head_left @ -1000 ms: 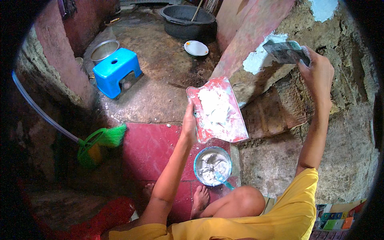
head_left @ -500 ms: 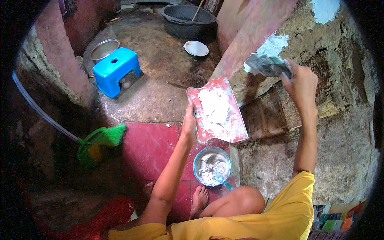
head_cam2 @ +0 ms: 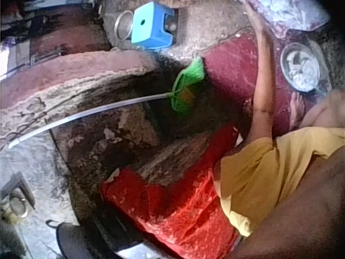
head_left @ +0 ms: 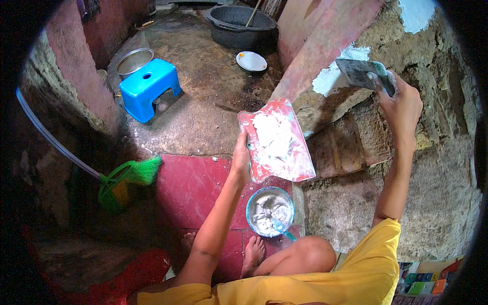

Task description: The person applies white plaster to a stone wall using a small metal trowel, taking the plaster from a plastic tray held in the other hand.

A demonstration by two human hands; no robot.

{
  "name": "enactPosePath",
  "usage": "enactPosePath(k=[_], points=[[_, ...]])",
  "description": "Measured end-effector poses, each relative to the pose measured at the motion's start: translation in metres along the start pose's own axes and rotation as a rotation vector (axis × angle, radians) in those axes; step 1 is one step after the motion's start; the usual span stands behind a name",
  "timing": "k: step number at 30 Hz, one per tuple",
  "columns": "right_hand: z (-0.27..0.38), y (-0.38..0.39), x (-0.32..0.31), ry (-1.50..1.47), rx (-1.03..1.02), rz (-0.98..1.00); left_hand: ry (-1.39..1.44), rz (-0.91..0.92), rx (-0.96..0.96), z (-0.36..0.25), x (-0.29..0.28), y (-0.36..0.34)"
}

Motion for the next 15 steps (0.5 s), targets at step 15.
enactPosePath(k=[15], points=[[0.014, 0.002, 0.004, -0.011, -0.130, 0.013, 0.022, 0.024, -0.024, 0.004, 0.002, -0.001]])
Point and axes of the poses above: each hand's wrist, its own y-axis away from the middle knuckle, its own x-axis out of the palm, z = x × y, the point moved 10 cm from there along -y, towards the middle knuckle, and after that the axes turned 6 degrees about -x, right-handed, at the moved point
